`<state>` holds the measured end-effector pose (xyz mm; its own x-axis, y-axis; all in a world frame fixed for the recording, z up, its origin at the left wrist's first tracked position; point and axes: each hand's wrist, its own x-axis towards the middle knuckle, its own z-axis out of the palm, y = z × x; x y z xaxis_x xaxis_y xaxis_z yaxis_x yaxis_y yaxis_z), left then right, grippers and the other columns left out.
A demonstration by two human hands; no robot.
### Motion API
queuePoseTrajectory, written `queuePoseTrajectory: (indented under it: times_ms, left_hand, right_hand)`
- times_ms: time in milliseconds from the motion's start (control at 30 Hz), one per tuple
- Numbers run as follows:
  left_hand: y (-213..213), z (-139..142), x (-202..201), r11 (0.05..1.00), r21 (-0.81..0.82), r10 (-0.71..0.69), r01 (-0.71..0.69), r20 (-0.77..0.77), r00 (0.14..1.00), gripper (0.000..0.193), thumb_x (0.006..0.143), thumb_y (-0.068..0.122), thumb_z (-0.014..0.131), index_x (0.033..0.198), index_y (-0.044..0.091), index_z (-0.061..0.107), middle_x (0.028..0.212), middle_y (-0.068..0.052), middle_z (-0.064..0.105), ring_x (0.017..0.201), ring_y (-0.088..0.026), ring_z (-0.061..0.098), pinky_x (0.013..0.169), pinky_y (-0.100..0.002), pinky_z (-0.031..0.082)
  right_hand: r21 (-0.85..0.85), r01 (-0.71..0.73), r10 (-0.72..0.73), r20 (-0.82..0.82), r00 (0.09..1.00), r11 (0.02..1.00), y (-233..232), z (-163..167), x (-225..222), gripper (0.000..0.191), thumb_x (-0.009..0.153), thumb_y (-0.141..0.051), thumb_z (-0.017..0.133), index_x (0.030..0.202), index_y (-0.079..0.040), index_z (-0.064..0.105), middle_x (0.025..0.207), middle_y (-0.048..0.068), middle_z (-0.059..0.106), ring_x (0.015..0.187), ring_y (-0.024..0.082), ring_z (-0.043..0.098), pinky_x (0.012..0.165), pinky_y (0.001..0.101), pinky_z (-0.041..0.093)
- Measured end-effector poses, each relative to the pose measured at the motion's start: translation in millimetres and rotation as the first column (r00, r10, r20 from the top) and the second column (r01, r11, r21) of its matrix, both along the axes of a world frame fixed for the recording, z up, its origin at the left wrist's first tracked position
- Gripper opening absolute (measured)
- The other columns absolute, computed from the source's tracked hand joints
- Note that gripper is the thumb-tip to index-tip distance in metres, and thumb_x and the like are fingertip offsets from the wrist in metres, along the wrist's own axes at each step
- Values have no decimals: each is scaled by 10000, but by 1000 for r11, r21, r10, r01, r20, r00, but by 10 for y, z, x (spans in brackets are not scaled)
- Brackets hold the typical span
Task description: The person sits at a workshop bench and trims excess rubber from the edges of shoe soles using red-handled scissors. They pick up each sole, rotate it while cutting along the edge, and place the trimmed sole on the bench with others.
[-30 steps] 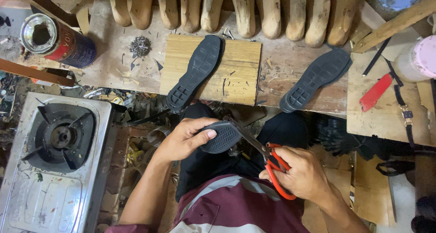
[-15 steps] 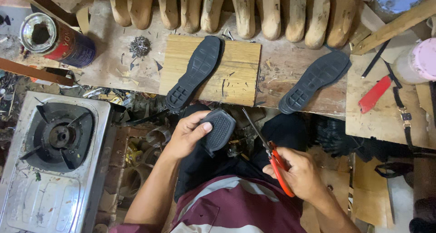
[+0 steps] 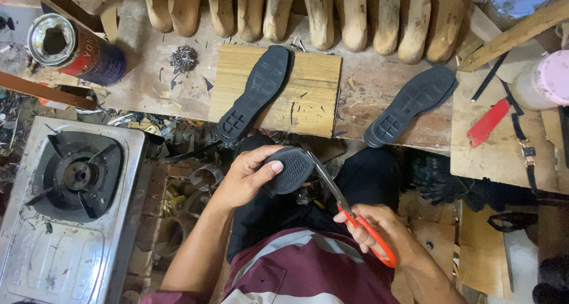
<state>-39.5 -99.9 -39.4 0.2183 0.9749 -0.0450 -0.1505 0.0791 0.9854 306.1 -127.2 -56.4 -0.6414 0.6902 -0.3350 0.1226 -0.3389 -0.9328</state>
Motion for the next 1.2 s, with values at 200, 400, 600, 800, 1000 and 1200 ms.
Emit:
queuePoseTrajectory:
  times_ms: [200,400,600,800,1000,1200]
  left_hand:
    - [-35,51,13,999,-14,33,-33,-37,999,349,1021,178,636,1309,-19,661,1161,-67,746,1052,-122,677,943,-280,550]
    - [-60,113,39,999,23,26,-25,-47,999,339,1016,160,643,1306,-14,664,1181,-64,744,1068,-123,677,954,-283,547]
    - [-95,228,297,958,21,-282,287,-127,951,319,993,146,665,1284,20,692,1134,-96,777,989,-138,713,904,-296,576]
    - [-240,236,518,896,443,93,28,-249,964,312,987,167,706,1253,7,677,1227,-167,696,1142,-250,671,1004,-373,539]
    - [-224,38,442,907,22,-408,421,300,862,416,1047,264,649,1397,43,603,1270,-112,709,1171,-230,695,1050,-390,556]
    - [-71,-43,535,989,-141,116,-33,632,766,443,1001,43,631,1400,59,441,1220,-143,673,1034,-254,714,857,-439,623]
  right_hand:
    - [-3,22,-21,173,985,1000,9,30,-22,301,862,-37,747,1155,19,707,683,17,666,538,55,551,452,218,426]
    - [108,99,-103,30,994,989,5,85,-108,342,855,7,732,1195,30,699,740,22,698,585,31,588,503,205,486]
    - [244,259,-283,65,957,934,102,225,-320,304,793,-30,803,1070,6,683,732,20,659,513,41,564,451,216,466]
    - [330,506,-557,80,827,797,276,422,-468,225,839,-57,753,1039,19,681,693,50,647,502,91,575,452,249,457]
    - [91,539,-487,-325,811,837,274,500,-433,172,887,-39,678,1012,78,683,758,113,693,566,130,607,513,274,489]
    - [373,433,-481,40,876,821,149,504,-608,329,773,-82,788,1047,13,631,717,48,675,505,100,620,440,271,502]
